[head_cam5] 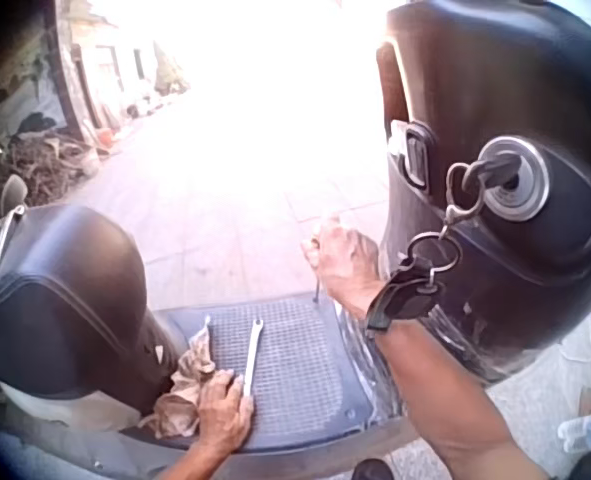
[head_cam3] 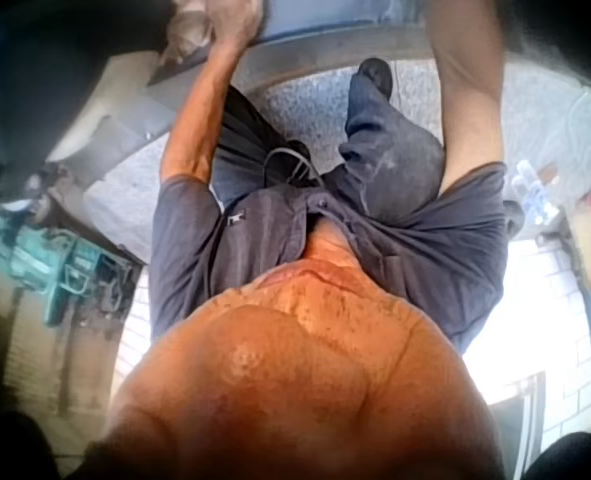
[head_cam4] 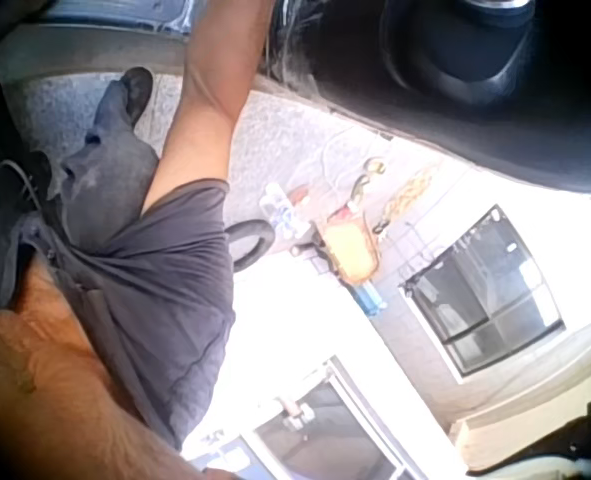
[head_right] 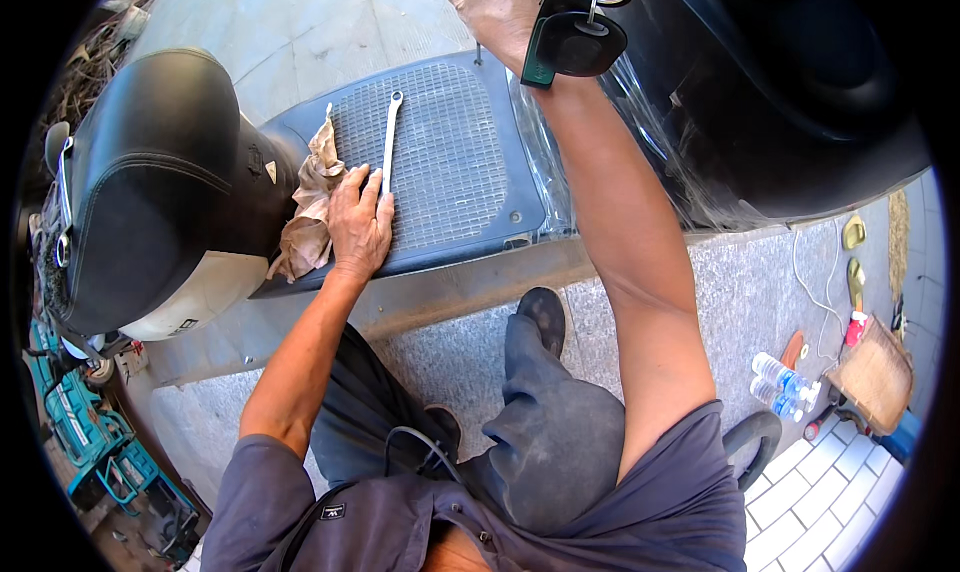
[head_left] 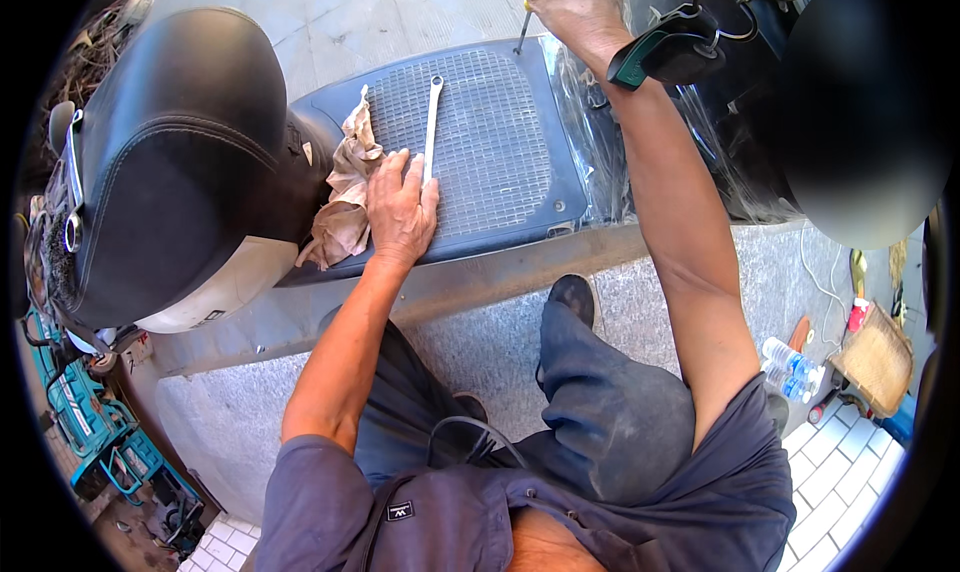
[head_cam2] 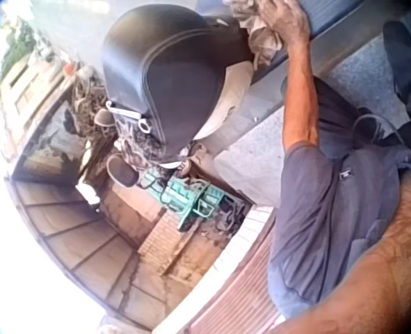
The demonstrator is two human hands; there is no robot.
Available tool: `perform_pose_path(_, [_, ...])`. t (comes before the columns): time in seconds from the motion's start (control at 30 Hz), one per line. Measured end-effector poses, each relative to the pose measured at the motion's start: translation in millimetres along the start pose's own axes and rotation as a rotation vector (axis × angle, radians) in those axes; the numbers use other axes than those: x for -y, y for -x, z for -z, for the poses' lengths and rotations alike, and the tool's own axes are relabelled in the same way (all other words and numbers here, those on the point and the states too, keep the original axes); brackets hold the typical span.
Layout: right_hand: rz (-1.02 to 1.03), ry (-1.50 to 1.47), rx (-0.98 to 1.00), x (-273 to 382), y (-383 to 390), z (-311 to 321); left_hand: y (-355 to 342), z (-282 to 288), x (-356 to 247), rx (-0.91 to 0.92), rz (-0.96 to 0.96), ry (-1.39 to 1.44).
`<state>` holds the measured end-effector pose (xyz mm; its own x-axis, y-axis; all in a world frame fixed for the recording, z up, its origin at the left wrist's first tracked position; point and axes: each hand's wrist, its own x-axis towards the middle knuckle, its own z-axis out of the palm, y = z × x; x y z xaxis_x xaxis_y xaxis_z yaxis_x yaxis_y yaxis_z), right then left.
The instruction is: The person sits on the ground and uses a screwdriver to remove screws from the floorboard of a scooter. After removing the screws, the person stands up, moves the scooter, and places a rag on the seat.
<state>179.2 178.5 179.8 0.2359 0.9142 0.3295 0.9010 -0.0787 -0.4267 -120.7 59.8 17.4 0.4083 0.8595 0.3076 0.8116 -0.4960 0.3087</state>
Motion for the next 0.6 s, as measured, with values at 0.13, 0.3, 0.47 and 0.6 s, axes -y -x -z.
perform_pose_path(0.13, [0.143, -0.07, 0.027, -2, 0, -4, 3, -1, 1, -0.017, -0.005, 0.018])
perform_pose_path(0.3, [0.186, -0.143, 0.125, -17, -8, -11, 2, 1, 0, -0.013, -0.004, -0.003])
perform_pose_path(0.47, [0.165, -0.021, -0.026, -31, -17, -13, -1, -1, -3, -0.016, -0.007, 0.007])
perform_pose_path(0.6, [0.181, -0.065, -0.009, -21, -14, -14, 3, 1, -1, -0.01, 0.0, 0.001])
